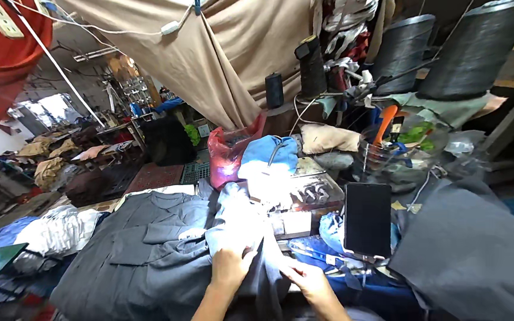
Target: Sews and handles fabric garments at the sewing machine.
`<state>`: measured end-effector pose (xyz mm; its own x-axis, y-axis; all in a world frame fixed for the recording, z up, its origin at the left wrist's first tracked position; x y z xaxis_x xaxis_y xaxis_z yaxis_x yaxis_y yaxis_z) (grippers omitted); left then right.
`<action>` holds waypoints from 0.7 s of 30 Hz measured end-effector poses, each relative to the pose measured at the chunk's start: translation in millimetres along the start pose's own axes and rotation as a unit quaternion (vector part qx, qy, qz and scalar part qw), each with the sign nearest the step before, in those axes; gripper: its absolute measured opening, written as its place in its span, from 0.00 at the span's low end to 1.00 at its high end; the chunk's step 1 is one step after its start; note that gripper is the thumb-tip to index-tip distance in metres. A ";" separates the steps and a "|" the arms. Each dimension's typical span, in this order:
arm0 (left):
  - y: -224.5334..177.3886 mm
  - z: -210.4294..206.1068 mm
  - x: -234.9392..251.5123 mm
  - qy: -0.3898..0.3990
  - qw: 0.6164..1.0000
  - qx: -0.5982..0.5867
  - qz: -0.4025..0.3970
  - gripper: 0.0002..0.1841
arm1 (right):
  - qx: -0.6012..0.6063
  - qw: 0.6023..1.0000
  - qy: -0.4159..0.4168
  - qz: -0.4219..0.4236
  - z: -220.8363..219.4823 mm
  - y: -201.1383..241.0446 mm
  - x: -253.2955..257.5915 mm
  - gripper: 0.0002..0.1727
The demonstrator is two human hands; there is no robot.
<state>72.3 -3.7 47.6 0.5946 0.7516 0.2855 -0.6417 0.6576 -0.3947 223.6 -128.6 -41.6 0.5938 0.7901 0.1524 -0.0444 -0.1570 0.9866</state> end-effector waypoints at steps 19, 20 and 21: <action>-10.8 -17.2 -39.4 -0.124 0.934 -0.209 -0.260 0.04 | 0.123 0.989 0.039 -0.064 -13.4 10.0 -12.0 0.01; -11.4 -15.9 -39.1 -0.123 0.933 -0.214 -0.261 0.04 | 0.120 0.990 0.041 -0.068 -13.7 10.8 -12.5 0.01; -12.3 -15.1 -39.1 -0.121 0.933 -0.217 -0.262 0.04 | 0.118 0.990 0.040 -0.070 -14.0 11.7 -12.9 0.02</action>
<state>64.2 -42.0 28.2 0.6118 0.3565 0.7061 -0.0059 0.8947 -0.4466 204.1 -132.3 -31.2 0.5154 0.8565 0.0280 0.2293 -0.1693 0.9585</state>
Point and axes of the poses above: each hand's wrist, its own x-axis towards the middle knuckle, its own z-axis out of the back of the hand, y = z × x, the point moved 6 cm from there along x, towards the middle knuckle, and after that the axes turned 3 degrees about z, right-handed, at the moved point
